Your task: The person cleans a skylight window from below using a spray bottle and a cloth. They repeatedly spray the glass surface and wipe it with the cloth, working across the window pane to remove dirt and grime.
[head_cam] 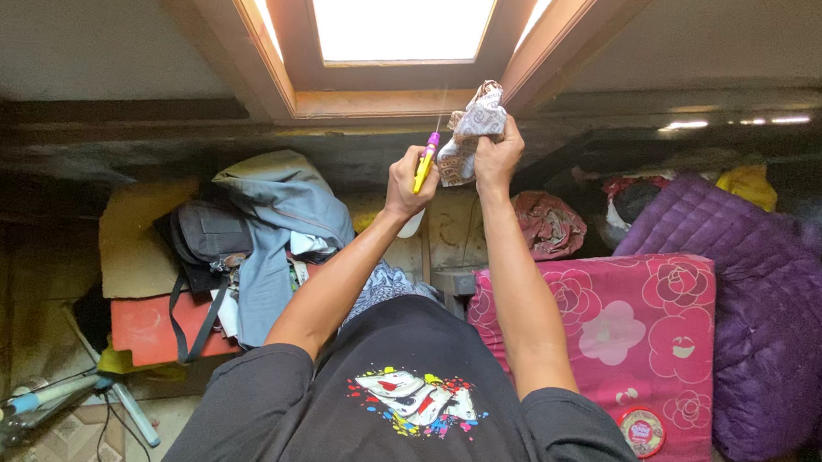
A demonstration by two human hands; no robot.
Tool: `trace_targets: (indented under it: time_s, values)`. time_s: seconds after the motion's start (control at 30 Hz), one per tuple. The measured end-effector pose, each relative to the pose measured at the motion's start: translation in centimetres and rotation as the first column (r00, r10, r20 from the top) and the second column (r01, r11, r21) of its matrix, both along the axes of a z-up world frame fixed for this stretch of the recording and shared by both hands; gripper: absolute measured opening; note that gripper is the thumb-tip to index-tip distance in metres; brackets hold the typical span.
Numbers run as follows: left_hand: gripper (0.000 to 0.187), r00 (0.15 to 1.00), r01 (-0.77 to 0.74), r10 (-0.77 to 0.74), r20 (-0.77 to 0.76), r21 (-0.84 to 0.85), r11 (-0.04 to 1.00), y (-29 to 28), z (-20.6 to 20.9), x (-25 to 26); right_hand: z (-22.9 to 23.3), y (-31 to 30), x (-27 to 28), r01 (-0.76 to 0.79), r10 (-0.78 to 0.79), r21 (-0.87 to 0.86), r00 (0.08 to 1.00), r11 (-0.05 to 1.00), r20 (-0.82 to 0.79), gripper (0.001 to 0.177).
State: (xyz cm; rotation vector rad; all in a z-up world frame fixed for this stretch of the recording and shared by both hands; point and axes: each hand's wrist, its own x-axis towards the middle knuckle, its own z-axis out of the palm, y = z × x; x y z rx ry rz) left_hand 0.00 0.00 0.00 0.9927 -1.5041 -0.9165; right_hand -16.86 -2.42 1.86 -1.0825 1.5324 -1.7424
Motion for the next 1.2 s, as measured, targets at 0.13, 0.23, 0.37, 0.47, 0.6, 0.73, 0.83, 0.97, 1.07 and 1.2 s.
trace_targets:
  time_s: [0.13,0.23,0.37,0.47,0.6,0.73,0.83,0.97,1.07,1.2]
  values:
    - [0.016,0.999,-0.045,0.044,0.015,0.057,0.997,0.3,-0.7,0.2,0.1,0.1,0.0,0.017,-0.017,0.006,0.999,1.0,-0.038,0.028]
    - [0.015,0.996,-0.088,0.088,-0.002,0.064,0.994,0.5,-1.0,0.3,0.3,0.4,-0.1,0.033,-0.032,0.014,0.998,0.999,-0.06,0.032]
    - [0.017,0.992,-0.118,0.119,-0.029,0.04,0.992,0.4,-0.8,0.9,0.5,0.3,0.4,-0.003,0.002,0.014,0.999,1.0,0.036,0.032]
    - [0.018,0.988,-0.147,0.148,-0.046,0.02,0.989,0.2,-0.7,1.3,0.2,0.2,0.7,-0.008,0.008,0.017,1.0,1.0,0.004,0.029]
    - [0.017,0.98,-0.197,0.198,-0.008,0.056,0.979,0.1,-1.4,1.6,-0.2,0.2,1.1,-0.017,0.018,0.013,0.999,1.0,-0.032,0.028]
    - [0.015,0.972,-0.235,0.235,0.008,0.1,0.967,0.1,-2.3,2.1,-0.3,0.0,1.4,-0.036,0.036,0.008,0.999,0.999,0.002,0.028]
    - [0.015,0.97,-0.24,0.241,0.004,0.108,0.965,0.2,-2.3,2.6,-0.4,0.0,1.5,-0.018,0.019,0.015,0.997,1.0,-0.078,0.028]
    - [0.019,0.97,-0.24,0.241,-0.019,0.02,0.97,0.3,-1.2,3.1,0.4,0.1,2.2,-0.033,0.033,0.028,0.999,0.999,-0.019,0.025]
    - [0.02,0.974,-0.225,0.225,-0.008,0.027,0.974,0.4,-1.0,3.2,0.7,0.3,2.8,-0.035,0.036,0.046,0.999,0.998,-0.013,0.021]
    - [0.016,0.978,-0.209,0.206,0.036,0.105,0.972,0.5,-1.4,2.9,0.9,0.4,2.9,-0.025,0.026,0.03,0.999,0.999,-0.025,0.025]
